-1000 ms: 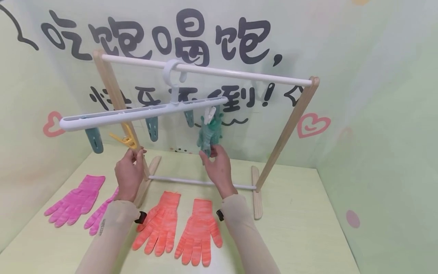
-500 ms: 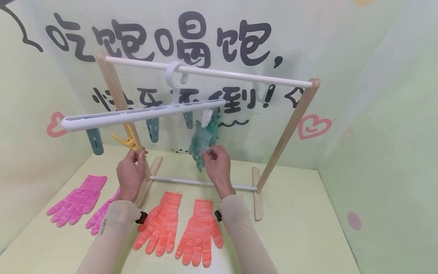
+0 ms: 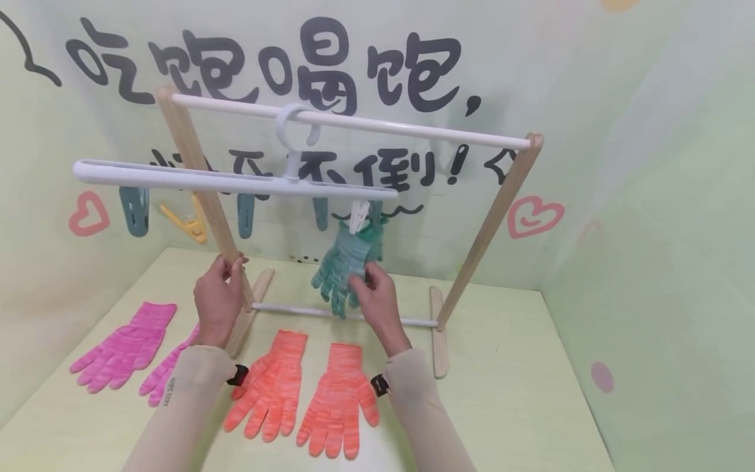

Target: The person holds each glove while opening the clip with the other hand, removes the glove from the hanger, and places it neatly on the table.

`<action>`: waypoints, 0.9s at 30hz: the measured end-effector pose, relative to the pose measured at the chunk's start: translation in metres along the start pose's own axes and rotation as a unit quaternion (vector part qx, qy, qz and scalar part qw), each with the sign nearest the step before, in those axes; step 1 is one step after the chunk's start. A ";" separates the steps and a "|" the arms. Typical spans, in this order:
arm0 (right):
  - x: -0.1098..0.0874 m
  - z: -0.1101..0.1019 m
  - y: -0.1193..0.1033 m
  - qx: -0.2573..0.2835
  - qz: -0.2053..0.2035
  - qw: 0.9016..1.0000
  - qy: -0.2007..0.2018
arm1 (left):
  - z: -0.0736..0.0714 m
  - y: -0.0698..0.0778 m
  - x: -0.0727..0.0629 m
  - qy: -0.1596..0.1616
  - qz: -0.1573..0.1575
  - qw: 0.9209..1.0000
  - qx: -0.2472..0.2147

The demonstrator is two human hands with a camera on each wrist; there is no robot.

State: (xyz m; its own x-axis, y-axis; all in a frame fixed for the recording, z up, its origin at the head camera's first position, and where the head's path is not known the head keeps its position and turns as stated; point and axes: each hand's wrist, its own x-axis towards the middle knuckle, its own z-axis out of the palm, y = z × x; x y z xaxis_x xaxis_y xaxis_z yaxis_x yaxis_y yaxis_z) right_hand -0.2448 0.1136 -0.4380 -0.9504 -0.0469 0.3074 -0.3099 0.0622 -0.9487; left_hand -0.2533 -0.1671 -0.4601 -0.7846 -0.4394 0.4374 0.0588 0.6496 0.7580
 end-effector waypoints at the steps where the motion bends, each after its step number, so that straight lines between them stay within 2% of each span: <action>1: -0.001 -0.001 0.000 0.004 0.003 1.000 -0.002 | 0.000 0.000 0.000 0.001 0.001 1.000 -0.002; 5: -0.004 -0.005 0.001 0.019 0.010 1.000 -0.001 | -0.001 0.001 -0.001 0.002 0.007 1.000 -0.005; 10: -0.007 -0.008 0.004 0.026 0.017 1.000 0.002 | -0.001 0.002 -0.002 -0.003 -0.006 1.000 -0.003; 18: -0.009 -0.007 0.004 0.021 0.028 0.999 0.001 | -0.011 0.009 -0.001 -0.040 -0.039 0.998 -0.041; 22: -0.012 -0.004 0.003 0.021 0.026 0.999 -0.003 | -0.017 0.017 -0.006 -0.003 -0.029 0.998 -0.050; 25: -0.013 -0.002 0.002 0.018 0.023 1.000 -0.005 | -0.020 0.026 -0.012 0.050 -0.001 0.997 -0.052; 27: -0.014 -0.001 0.002 0.018 0.024 1.000 -0.007 | -0.021 0.034 -0.016 0.073 0.023 0.995 -0.066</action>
State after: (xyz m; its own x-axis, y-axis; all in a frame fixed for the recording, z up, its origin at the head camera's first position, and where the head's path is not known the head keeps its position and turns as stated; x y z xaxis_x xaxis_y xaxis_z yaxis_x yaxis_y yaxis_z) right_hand -0.2325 0.1150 -0.4444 -0.9638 -0.0580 0.2601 -0.2621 0.0294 -0.9646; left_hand -0.2258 -0.1505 -0.4315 -0.6815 -0.5028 0.5317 0.1804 0.5888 0.7879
